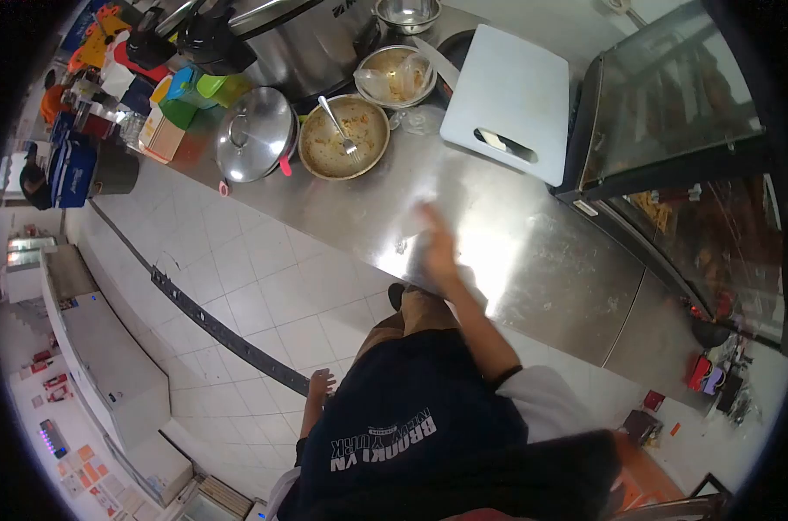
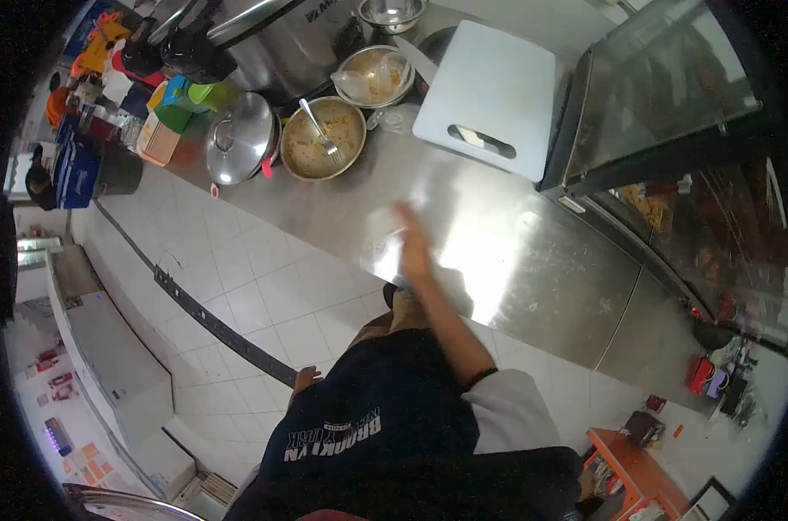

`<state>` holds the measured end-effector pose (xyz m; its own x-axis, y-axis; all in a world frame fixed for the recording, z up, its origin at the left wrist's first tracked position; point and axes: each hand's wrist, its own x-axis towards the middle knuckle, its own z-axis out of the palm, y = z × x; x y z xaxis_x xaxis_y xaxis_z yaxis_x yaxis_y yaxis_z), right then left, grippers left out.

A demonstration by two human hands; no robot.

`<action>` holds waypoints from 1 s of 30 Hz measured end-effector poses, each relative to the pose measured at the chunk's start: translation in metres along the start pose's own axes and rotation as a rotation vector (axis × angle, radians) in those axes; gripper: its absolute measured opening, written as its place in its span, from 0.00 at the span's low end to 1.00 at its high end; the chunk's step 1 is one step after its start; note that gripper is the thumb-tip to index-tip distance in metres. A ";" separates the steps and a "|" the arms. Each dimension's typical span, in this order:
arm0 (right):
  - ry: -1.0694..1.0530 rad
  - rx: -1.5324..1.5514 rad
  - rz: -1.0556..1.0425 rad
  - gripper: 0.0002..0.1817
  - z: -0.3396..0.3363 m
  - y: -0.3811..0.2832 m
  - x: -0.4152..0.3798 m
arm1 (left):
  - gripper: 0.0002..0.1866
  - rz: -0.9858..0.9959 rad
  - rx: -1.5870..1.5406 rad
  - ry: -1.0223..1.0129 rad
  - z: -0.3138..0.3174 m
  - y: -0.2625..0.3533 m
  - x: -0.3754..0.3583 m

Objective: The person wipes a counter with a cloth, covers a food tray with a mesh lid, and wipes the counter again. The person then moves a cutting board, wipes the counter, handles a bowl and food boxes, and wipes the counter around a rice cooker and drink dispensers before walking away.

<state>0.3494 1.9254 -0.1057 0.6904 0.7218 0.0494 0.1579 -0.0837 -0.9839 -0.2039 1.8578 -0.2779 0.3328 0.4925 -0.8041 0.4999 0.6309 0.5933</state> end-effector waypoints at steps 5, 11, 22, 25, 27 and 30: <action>0.527 -0.827 -0.075 0.22 -0.156 0.064 0.103 | 0.17 0.025 0.106 0.041 0.024 0.031 -0.019; 0.425 -0.738 -0.295 0.29 -0.026 0.101 0.151 | 0.18 0.038 0.509 0.014 0.021 0.029 -0.035; 0.085 -0.610 -0.267 0.34 0.051 0.069 0.134 | 0.07 0.330 1.163 -0.013 0.071 0.022 -0.070; -0.180 -0.392 -0.329 0.35 0.133 0.082 0.087 | 0.07 0.067 1.337 -0.025 0.075 -0.012 -0.053; -0.391 -0.228 -0.539 0.32 0.165 0.065 0.035 | 0.07 0.077 1.265 0.019 0.069 -0.026 -0.036; -0.663 -0.081 -0.277 0.31 0.129 -0.001 0.007 | 0.10 0.152 1.332 -0.086 0.060 0.007 -0.032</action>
<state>0.2629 2.0191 -0.1268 0.0479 0.9868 0.1550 0.3346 0.1304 -0.9333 -0.1629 1.8105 -0.2496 0.4785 0.4355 -0.7625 0.8291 -0.5101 0.2289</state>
